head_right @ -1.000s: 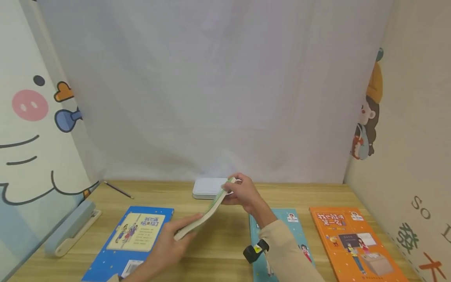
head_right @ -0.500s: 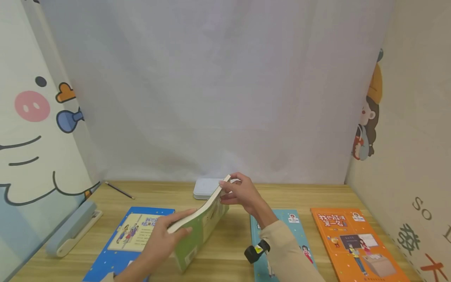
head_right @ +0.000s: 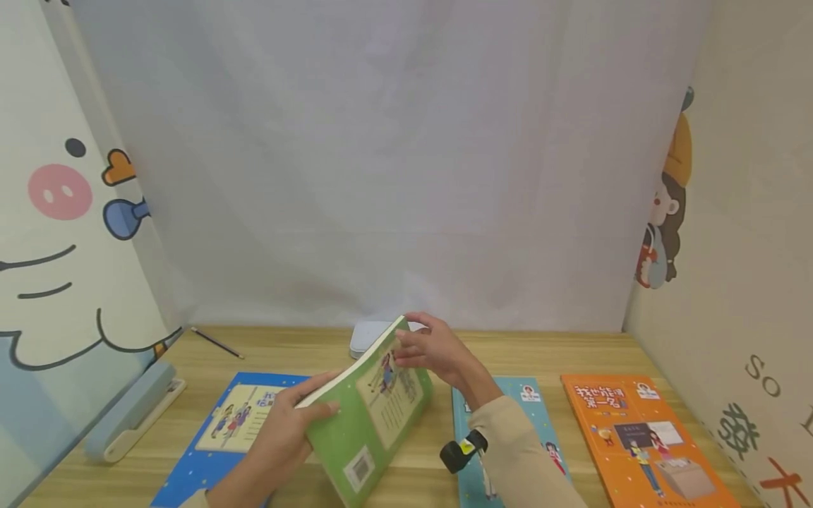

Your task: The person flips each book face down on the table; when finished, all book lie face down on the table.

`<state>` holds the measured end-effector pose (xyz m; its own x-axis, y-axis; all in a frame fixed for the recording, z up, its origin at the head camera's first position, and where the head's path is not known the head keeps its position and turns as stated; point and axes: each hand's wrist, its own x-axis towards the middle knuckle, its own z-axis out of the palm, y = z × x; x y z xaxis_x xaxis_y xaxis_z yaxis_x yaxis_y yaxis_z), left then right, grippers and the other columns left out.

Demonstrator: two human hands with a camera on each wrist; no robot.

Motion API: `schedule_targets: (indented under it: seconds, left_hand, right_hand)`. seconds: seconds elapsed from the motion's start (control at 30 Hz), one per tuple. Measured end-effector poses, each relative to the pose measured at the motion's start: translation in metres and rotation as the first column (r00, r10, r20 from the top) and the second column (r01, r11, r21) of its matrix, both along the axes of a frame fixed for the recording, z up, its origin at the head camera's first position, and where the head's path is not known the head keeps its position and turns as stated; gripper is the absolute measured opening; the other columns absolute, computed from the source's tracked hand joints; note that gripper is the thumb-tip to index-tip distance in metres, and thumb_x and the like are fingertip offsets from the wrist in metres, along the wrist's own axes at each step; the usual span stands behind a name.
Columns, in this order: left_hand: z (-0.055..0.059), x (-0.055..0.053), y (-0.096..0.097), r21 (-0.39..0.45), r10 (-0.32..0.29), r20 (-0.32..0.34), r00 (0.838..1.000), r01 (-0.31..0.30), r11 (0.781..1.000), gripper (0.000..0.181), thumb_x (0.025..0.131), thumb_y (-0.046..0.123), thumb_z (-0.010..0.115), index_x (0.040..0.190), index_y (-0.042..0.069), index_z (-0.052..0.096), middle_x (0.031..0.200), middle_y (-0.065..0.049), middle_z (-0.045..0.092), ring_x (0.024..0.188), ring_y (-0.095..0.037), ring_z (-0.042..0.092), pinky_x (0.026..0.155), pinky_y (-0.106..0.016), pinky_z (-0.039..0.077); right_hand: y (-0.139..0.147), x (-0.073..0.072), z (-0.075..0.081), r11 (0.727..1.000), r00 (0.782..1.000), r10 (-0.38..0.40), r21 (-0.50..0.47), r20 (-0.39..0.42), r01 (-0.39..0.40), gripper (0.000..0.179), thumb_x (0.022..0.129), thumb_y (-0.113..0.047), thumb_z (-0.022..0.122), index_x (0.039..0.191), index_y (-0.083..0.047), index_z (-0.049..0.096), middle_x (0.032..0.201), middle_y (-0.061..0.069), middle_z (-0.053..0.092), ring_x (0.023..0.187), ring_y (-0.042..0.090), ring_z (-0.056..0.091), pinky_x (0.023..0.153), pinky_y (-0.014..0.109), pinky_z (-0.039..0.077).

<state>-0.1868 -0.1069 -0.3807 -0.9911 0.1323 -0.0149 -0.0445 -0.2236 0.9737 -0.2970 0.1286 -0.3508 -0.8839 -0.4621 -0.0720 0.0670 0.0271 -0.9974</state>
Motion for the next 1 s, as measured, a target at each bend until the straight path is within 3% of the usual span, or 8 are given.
schedule_targets:
  seconds: [0.2, 0.4, 0.57, 0.83, 1.0]
  left_hand:
    - [-0.005, -0.003, -0.002, 0.127, 0.03, 0.03, 0.999, -0.033, 0.991, 0.058, 0.09, -0.01, 0.052, 0.147, -0.007, 0.039, 0.147, -0.031, 0.044, 0.12, -0.028, 0.063, 0.1, -0.039, 0.054]
    - [-0.007, -0.005, -0.002, 0.179, 0.059, 0.059, 0.996, -0.069, 0.981, 0.059, 0.091, -0.01, 0.051, 0.149, -0.006, 0.037, 0.151, -0.028, 0.04, 0.125, -0.027, 0.06, 0.102, -0.037, 0.052]
    - [-0.008, -0.005, -0.003, 0.213, 0.064, 0.068, 0.996, -0.077, 0.974, 0.059, 0.093, -0.01, 0.048, 0.15, -0.003, 0.036, 0.155, -0.026, 0.036, 0.137, -0.035, 0.049, 0.107, -0.037, 0.048]
    - [0.003, -0.007, -0.008, 0.251, 0.08, 0.065, 0.995, -0.094, 0.963, 0.061, 0.095, -0.009, 0.046, 0.153, -0.001, 0.032, 0.159, -0.022, 0.032, 0.144, -0.036, 0.039, 0.109, -0.035, 0.046]
    - [0.009, -0.008, -0.012, 0.279, 0.092, 0.05, 0.995, -0.102, 0.955, 0.063, 0.094, -0.012, 0.045, 0.154, 0.0, 0.03, 0.161, -0.02, 0.029, 0.147, -0.038, 0.034, 0.109, -0.034, 0.046]
  right_hand:
    - [0.001, -0.001, -0.002, 0.999, 1.0, 0.026, -0.039, 0.0, -0.026, 0.063, 0.104, -0.009, 0.049, 0.159, -0.009, 0.018, 0.132, 0.027, 0.05, 0.094, 0.017, 0.069, 0.092, 0.036, 0.059]
    - [0.003, -0.001, -0.006, 0.999, 0.999, 0.029, -0.042, -0.035, -0.03, 0.06, 0.104, -0.009, 0.05, 0.158, -0.007, 0.022, 0.142, 0.035, 0.044, 0.106, 0.024, 0.068, 0.097, 0.04, 0.056]
    - [0.008, -0.001, -0.013, 0.999, 0.998, 0.007, -0.04, -0.063, -0.009, 0.059, 0.103, -0.006, 0.051, 0.156, -0.005, 0.026, 0.144, 0.034, 0.045, 0.117, 0.029, 0.064, 0.101, 0.043, 0.054]
    - [0.023, -0.002, -0.023, 0.998, 0.995, -0.057, -0.007, -0.084, 0.057, 0.064, 0.101, -0.006, 0.056, 0.157, -0.005, 0.026, 0.144, 0.033, 0.046, 0.124, 0.035, 0.059, 0.102, 0.044, 0.053]
    - [0.031, -0.003, -0.029, 0.994, 0.989, -0.111, 0.009, -0.095, 0.113, 0.063, 0.1, -0.007, 0.058, 0.156, -0.003, 0.028, 0.143, 0.032, 0.047, 0.117, 0.024, 0.062, 0.102, 0.042, 0.054]
